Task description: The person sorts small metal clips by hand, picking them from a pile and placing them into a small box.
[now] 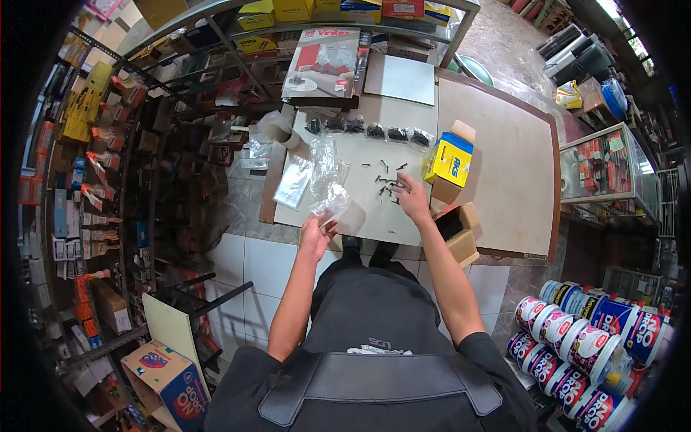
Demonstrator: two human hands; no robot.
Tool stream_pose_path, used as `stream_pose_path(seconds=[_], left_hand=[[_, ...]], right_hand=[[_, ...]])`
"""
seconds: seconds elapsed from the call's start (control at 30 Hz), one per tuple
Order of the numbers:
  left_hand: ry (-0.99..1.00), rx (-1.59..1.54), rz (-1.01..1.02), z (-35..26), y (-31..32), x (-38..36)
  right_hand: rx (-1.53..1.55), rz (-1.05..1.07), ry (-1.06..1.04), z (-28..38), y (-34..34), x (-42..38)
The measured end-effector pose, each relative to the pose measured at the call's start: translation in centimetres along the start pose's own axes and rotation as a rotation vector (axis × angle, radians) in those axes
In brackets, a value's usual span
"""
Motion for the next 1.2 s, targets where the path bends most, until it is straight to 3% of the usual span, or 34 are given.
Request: stream_pose_path(seconds=[0.13, 0.2, 0.3, 0.37, 0.5, 0.7, 0.87, 1.2], left_hand=[[0.000, 0.011, 0.007, -0.4, 0.6, 0.0], [0.001, 0.005, 0.010, -0.5, 0.7, 0.2], [-0.005, 0.011, 0.009, -0.7, 0.8, -0.1], [-0.007, 0.015, 0.009, -0.7, 0.7, -0.2], [-0.018, 0.027, 0.028, -0.5, 0.7, 0.3], [-0.014, 0.031, 0.036, -0.5, 2.1, 0.5], [-0.010, 0.034, 0.033, -0.5, 2.3, 0.4], [-0.011, 0.031, 0.037, -0.4, 2.0, 0.7]], right_hand=[[-0.013, -0.077, -0.044, 4.8, -3.9, -3.4], [0.052, -0.214, 0.024, 4.9, -6.8, -5.7], [-0.252, -0.362, 0.037, 3.2, -10.9, -8.4], [-0.485, -0.324, 0.032, 2.0, -12.5, -9.7], [-0.577, -0.272, -0.105, 3.0, -12.8, -10.8], [-0.828, -0.262, 0.075, 0.0, -12.3, -10.4], [-1.072, -0.071, 0.148, 0.5, -11.1, -10.7], [-0.925, -0.030, 0.167, 0.0, -11.1, -10.6]])
Point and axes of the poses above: each hand's wrist, its own x-axis towards the middle knuckle, its own y-axis out of the palm, z = x × y, the point moved 6 cm from there along x, towards the middle knuckle, and after that the axes turned 9 degrees about -x, right-handed, at the moved point
